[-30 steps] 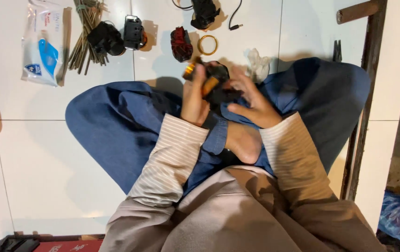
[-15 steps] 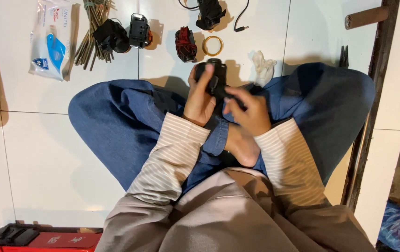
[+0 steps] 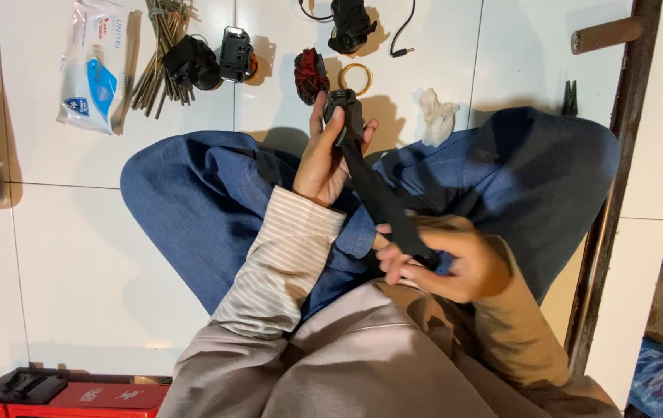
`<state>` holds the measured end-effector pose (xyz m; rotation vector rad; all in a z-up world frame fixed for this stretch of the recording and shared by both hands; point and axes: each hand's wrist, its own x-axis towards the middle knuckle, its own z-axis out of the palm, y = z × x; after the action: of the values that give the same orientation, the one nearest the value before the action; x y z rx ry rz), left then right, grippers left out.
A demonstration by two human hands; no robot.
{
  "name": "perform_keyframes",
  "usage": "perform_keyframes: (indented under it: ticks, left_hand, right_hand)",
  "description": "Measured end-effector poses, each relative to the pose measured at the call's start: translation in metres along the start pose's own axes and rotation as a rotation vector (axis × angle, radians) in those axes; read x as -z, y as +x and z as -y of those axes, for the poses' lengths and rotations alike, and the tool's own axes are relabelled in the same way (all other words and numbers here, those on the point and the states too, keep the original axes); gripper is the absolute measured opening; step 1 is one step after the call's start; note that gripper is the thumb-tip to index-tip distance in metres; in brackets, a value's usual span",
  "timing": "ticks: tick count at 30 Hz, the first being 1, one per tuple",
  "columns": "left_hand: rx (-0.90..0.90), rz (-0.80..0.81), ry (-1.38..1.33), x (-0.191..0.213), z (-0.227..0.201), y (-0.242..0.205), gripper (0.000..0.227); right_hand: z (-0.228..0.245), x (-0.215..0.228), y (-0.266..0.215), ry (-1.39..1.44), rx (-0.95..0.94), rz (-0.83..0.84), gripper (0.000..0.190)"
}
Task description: Disassembling a headlamp, wiping the lens and internal parts with a tissue, and reassembling it.
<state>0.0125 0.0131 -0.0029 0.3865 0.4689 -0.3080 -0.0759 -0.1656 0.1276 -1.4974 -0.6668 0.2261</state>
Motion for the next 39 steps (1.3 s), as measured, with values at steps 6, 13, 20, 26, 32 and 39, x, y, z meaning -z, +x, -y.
perform_keyframes:
  ticks: [6,13,20,26,32,39]
  left_hand:
    - [0.046,0.108,0.107,0.018,0.009,0.003,0.082]
    - [0.12,0.112,0.034,0.019,0.008,-0.002,0.085]
    - [0.211,0.441,0.211,0.014,-0.004,-0.023,0.105]
    - [0.2,0.462,0.394,0.022,0.004,-0.031,0.103]
    - [0.055,0.516,0.149,0.04,0.004,-0.014,0.079]
    - [-0.039,0.415,-0.085,0.058,-0.004,-0.005,0.038]
  right_hand:
    - [0.006,0.024,-0.03,0.138,-0.162,-0.207,0.033]
    - [0.02,0.038,-0.034,0.171,-0.367,-0.307,0.083]
    - [0.047,0.042,-0.036,-0.136,-0.391,-0.399,0.044]
    - [0.065,0.046,-0.067,-0.252,-0.438,-0.427,0.048]
    - [0.103,0.01,-0.058,-0.702,-0.352,0.328,0.075]
    - [0.048,-0.013,-0.104,-1.161,-0.221,0.422,0.049]
